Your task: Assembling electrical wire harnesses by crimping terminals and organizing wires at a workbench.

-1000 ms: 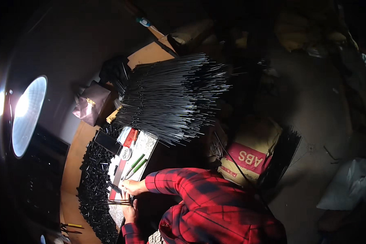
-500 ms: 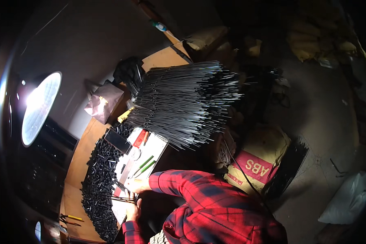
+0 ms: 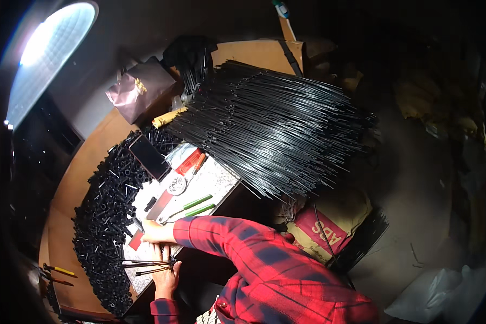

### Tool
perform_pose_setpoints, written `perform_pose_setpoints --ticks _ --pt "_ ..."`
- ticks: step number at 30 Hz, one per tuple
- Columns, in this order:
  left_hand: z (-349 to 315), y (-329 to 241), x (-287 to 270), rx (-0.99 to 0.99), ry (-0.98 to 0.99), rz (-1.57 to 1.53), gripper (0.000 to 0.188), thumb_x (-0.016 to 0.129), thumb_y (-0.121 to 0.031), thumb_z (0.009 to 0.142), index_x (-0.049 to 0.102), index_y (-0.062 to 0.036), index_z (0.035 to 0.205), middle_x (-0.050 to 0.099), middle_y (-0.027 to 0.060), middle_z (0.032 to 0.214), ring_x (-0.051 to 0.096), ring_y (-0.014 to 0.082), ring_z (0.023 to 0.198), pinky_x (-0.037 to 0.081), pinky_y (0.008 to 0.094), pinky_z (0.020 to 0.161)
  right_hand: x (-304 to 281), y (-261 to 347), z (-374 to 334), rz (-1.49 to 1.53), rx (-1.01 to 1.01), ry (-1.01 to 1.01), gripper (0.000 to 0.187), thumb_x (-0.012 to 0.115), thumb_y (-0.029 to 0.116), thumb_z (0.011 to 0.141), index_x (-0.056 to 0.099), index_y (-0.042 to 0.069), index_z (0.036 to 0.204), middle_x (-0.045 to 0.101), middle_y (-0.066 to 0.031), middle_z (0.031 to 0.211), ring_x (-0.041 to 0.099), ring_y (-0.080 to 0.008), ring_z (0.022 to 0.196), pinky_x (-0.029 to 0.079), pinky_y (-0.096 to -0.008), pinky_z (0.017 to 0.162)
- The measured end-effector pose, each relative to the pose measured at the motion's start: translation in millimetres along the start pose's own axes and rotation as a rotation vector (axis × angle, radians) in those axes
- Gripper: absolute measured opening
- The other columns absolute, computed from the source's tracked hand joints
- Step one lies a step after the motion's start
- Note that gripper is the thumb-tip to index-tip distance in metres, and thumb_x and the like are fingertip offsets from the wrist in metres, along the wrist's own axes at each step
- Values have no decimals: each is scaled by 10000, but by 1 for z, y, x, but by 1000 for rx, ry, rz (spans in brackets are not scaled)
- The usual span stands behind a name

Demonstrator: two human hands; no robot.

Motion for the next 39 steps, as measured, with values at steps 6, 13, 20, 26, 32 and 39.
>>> perform_pose_setpoints --ticks 6,13,20,26,32,39 --pt "2 -3 -3 87 -101 50 712 704 -321 761 456 -73 1380 212 248 1517 205 435 1397 226 530 1111 -5 16 -6 84 -42 -36 498 760 133 708 491 -44 1087 604 -219 940 613 -283 884 494 -384 768" --pt "5 0 -1 45 -6 -44 711 727 -310 720 486 -103 1357 231 228 1518 223 428 1390 189 532 1125 -27 2 18 -139 40 -9 345 795 184 674 601 -12 882 647 -182 822 639 -278 771 498 -397 679" --pt "4 5 -11 16 -50 -73 727 765 -428 683 537 -134 1308 363 207 1447 320 406 1344 304 521 1060 -3 -1 25 -266 -28 28 339 748 153 649 612 -57 878 651 -219 779 666 -331 740 526 -405 641" --pt "7 0 -9 106 -178 -96 683 638 -522 786 490 -162 1348 384 182 1441 355 348 1348 347 499 1049 -35 -12 11 -73 44 16 587 775 99 729 407 -67 1156 639 -133 764 643 -195 674 517 -323 596" --pt "-8 9 -17 55 -264 -103 652 691 -473 767 522 -175 1321 372 171 1457 370 348 1341 337 473 1066 -11 19 2 252 82 183 529 673 48 848 337 -12 1251 629 -66 788 633 -135 671 469 -231 540" --pt "-7 11 -15 48 -228 -70 620 641 -446 800 505 -171 1339 392 148 1450 386 338 1327 339 493 1049 -9 14 4 360 145 174 579 640 18 847 331 16 1337 643 -80 1086 645 -148 772 487 -213 603"
Point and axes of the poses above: each hand's wrist, its own z-axis towards the middle knuckle, its own x-axis out of the palm, y = z × x, the point moved 7 cm from there along z, towards the middle knuckle
